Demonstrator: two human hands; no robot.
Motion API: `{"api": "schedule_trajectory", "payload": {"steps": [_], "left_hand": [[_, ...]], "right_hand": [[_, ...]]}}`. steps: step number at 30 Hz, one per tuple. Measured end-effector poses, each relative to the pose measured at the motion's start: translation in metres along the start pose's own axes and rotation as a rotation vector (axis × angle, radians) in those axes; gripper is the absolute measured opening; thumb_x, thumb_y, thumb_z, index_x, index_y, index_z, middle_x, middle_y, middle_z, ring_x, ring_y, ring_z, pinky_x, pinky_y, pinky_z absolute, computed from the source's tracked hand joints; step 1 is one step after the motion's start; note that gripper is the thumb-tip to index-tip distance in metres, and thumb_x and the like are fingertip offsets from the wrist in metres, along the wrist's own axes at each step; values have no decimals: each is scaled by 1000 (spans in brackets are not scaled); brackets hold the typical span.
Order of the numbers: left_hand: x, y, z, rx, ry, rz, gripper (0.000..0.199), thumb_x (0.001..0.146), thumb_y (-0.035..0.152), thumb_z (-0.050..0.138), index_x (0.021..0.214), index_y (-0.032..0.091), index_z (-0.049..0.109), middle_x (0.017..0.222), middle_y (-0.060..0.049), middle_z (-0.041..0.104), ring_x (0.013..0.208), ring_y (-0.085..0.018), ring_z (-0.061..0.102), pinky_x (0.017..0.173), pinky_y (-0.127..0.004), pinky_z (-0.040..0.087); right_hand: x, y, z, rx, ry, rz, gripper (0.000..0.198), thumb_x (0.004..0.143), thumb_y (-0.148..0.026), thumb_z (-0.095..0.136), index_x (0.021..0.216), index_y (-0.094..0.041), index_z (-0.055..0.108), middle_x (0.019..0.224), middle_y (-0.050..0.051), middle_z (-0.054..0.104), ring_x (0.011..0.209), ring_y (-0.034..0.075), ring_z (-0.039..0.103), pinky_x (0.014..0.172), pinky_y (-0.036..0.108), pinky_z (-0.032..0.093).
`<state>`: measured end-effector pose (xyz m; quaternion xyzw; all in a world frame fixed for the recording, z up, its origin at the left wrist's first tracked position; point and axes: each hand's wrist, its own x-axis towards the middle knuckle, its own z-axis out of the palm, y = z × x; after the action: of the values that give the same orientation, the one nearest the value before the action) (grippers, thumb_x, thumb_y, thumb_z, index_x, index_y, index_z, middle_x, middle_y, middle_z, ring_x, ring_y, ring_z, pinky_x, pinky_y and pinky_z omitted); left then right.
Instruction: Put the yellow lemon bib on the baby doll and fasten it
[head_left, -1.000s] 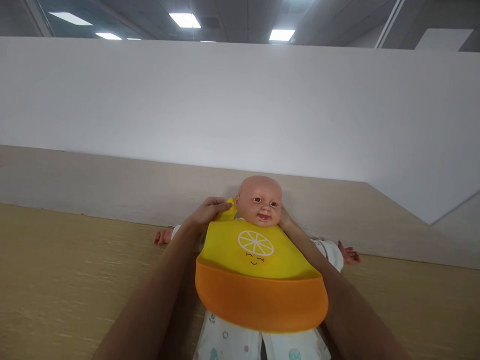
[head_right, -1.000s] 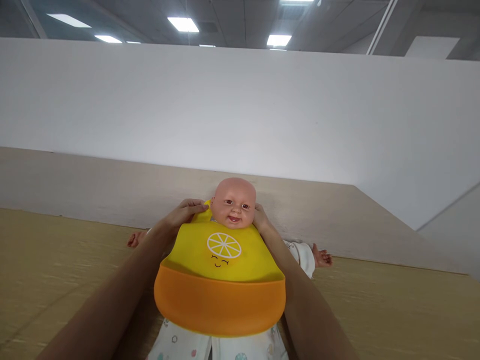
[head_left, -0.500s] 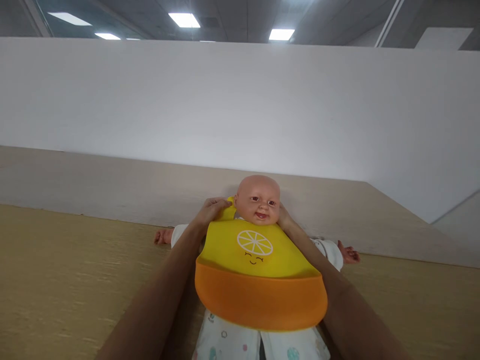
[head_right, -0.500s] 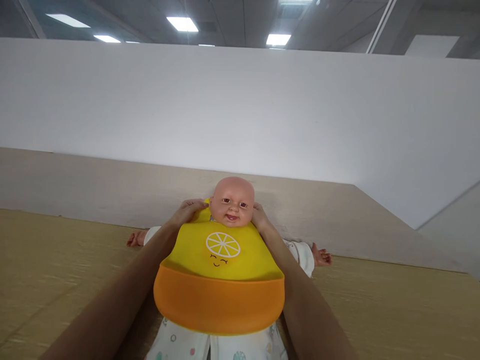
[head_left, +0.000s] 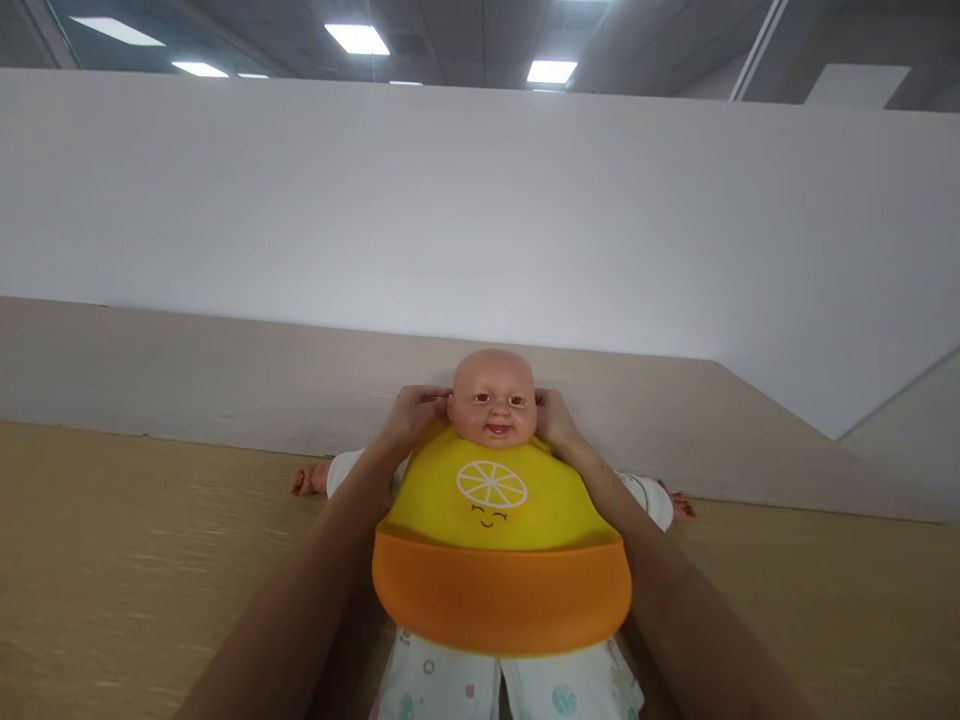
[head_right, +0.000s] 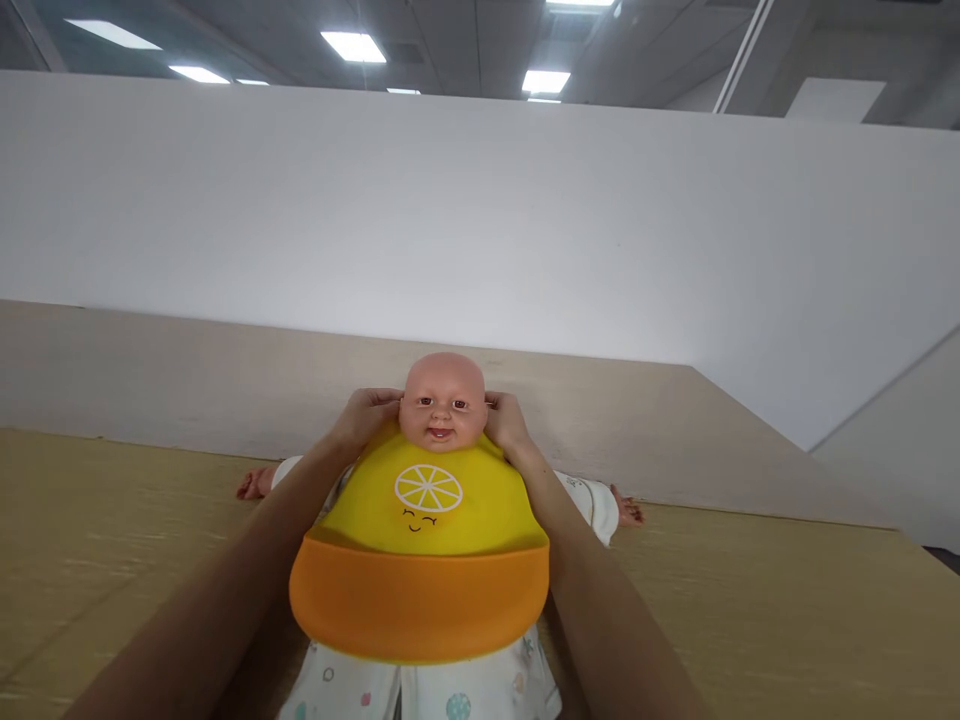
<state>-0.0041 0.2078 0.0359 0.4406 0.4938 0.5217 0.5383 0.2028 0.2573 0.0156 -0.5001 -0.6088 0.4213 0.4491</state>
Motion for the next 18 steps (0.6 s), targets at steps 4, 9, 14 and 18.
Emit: {"api": "schedule_trajectory", "payload": {"steps": [4,9,14,18], "left_hand": [[-4,2,1,-33,-5,-58,31,54,33,74,77,13,72,57,-2,65,59,-19,61,57,-29,47],[-5,3,1,-109,-19,-54,34,50,29,77,79,13,72,60,-3,66,59,-18,61,61,-30,48],[-2,-2,1,-65,25,-34,33,48,25,75,79,13,72,62,-2,67,58,-16,60,59,-29,47],[1,-7,1,19,60,-12,27,51,26,71,75,13,72,60,-1,65,60,-17,59,58,-28,46]], "right_hand": [[-3,-10,-9,63,-29,145,20,53,-25,58,65,-12,68,60,4,66,60,19,59,57,27,44],[-12,-24,-17,366,-252,230,28,50,-18,60,76,-15,71,69,5,71,63,19,63,60,28,49],[-9,-27,-16,167,-136,191,22,51,-14,53,65,-14,70,57,2,67,49,14,56,48,23,42],[-1,-16,-13,64,-52,162,21,52,-14,50,62,-12,69,55,1,64,50,13,54,47,22,40]]}}
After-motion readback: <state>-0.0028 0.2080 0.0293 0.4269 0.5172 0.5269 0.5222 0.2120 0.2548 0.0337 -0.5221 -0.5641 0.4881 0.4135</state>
